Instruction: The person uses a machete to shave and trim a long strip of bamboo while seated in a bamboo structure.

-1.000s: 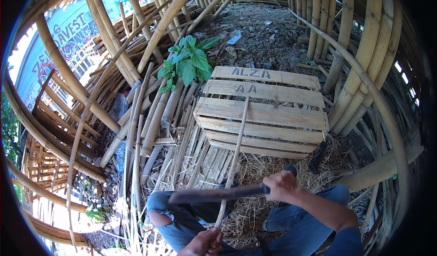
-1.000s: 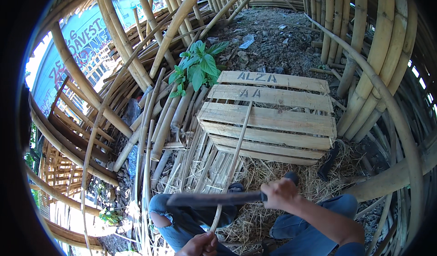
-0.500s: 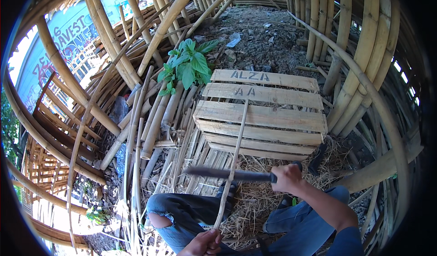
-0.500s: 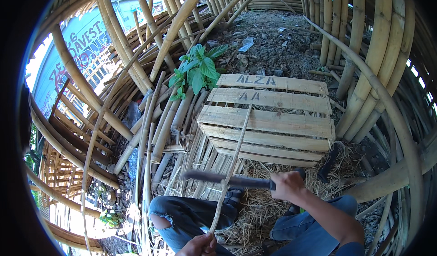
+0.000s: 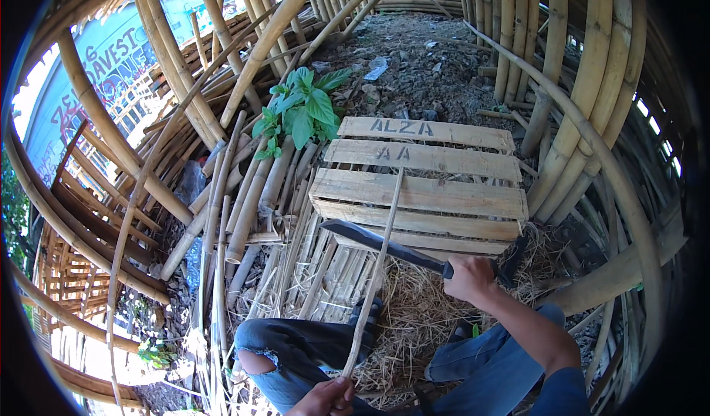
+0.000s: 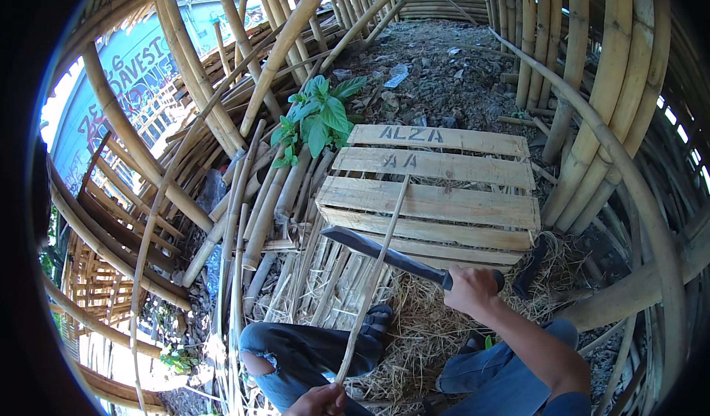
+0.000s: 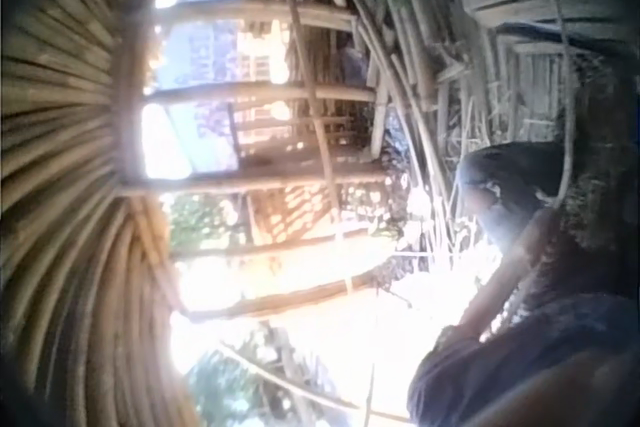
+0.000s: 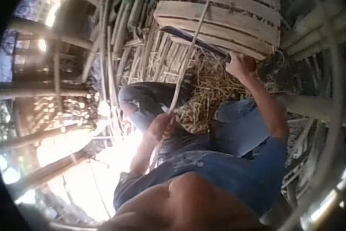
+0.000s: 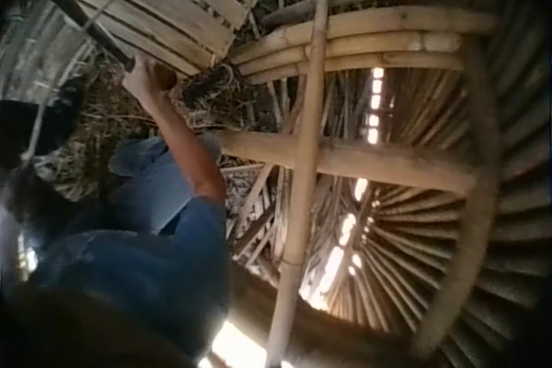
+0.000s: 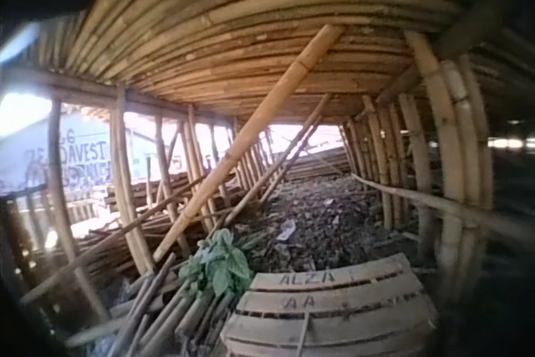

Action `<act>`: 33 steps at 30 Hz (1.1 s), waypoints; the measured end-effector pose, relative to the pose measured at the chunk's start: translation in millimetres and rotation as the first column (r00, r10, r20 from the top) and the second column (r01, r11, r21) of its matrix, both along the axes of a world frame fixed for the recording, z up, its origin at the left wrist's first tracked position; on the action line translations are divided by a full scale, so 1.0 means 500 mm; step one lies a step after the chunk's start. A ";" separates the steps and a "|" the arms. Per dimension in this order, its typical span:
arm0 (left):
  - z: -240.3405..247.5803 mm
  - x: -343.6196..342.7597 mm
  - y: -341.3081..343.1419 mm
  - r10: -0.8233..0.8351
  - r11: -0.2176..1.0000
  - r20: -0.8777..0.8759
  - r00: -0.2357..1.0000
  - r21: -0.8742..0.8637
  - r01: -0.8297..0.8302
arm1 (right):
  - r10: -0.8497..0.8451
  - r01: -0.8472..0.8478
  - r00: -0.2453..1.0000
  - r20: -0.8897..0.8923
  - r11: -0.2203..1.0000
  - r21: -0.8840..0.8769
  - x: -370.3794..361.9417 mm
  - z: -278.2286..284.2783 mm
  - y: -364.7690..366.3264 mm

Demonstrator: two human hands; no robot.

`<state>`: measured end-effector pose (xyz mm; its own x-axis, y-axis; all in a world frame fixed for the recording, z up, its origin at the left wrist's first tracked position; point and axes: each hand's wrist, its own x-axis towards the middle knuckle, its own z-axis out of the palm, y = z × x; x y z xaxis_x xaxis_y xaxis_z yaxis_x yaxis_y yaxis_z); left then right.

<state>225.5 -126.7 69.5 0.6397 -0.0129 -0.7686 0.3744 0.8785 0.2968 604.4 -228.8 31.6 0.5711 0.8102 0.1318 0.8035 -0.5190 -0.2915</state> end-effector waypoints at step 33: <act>0.066 0.048 -0.008 -0.018 0.991 -0.147 0.989 0.128 0.037 | -0.031 0.017 0.972 -0.232 0.998 -0.060 0.008 0.006 -0.004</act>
<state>249.3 -130.5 102.5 0.5219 0.0771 -0.8495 0.4456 0.8246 0.3486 608.5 -230.8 34.3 0.6000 0.7982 -0.0533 0.7043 -0.5587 -0.4380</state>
